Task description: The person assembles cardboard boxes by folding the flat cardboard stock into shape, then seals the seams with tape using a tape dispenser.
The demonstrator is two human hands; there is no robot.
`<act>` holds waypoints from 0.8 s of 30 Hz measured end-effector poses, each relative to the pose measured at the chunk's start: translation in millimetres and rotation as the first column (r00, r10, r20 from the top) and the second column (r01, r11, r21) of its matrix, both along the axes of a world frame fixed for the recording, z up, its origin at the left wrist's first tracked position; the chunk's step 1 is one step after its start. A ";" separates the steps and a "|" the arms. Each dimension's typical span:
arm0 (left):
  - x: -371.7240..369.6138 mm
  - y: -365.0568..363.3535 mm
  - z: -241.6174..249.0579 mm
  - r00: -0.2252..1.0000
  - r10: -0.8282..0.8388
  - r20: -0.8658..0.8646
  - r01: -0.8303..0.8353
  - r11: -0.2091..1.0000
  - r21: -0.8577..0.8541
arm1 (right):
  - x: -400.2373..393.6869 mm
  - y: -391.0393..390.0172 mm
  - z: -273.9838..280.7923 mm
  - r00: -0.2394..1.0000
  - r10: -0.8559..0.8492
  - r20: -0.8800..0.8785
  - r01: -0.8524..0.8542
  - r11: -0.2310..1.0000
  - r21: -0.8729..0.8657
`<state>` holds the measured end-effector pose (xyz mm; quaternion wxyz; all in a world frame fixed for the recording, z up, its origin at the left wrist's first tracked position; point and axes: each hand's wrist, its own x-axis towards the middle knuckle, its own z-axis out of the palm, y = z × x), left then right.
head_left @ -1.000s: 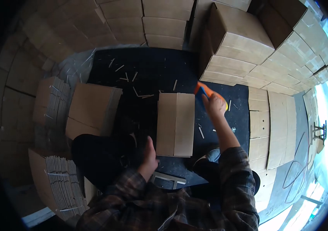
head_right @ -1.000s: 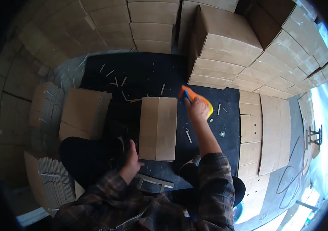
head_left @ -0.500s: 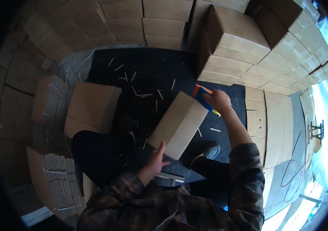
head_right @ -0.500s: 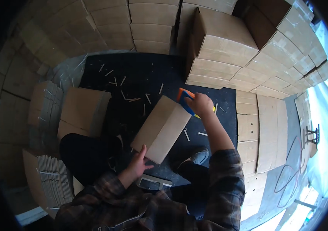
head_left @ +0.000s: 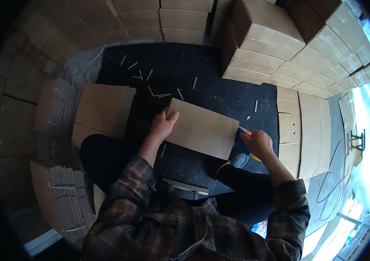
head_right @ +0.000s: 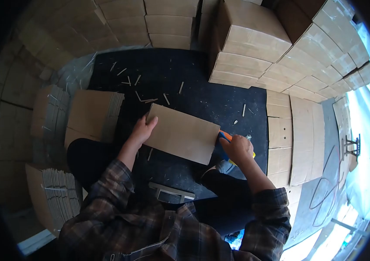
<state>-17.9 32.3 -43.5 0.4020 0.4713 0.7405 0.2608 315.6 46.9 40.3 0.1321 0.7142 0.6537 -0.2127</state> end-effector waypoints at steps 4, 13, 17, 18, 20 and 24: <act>-7.3 -6.0 -44.9 0.992 0.042 -0.116 -0.029 0.994 0.105 | -10.1 14.4 -1.1 0.999 -0.045 0.005 0.045 0.988 -0.146; -9.1 -7.6 -57.0 0.987 0.128 -0.100 -0.107 0.975 0.196 | 23.5 17.0 23.8 0.992 -0.102 -0.069 0.110 0.986 0.128; 15.9 -11.7 14.1 0.881 0.136 -0.453 0.092 0.890 0.446 | 30.0 -1.3 69.6 0.860 -0.065 -0.506 0.192 0.960 0.202; 26.0 -12.7 30.3 0.940 0.080 -0.333 0.092 0.879 0.468 | 28.5 -6.4 77.2 0.677 -0.028 -0.736 0.205 0.967 0.152; 42.2 -15.3 59.5 0.941 0.009 0.337 -0.109 0.954 0.279 | 16.8 -12.9 84.1 0.539 -0.068 -0.839 0.164 0.986 0.025; 56.6 -27.6 89.3 0.661 0.137 0.738 -0.061 0.990 -0.129 | -6.2 -14.4 77.6 0.455 -0.110 -0.884 0.059 0.994 -0.094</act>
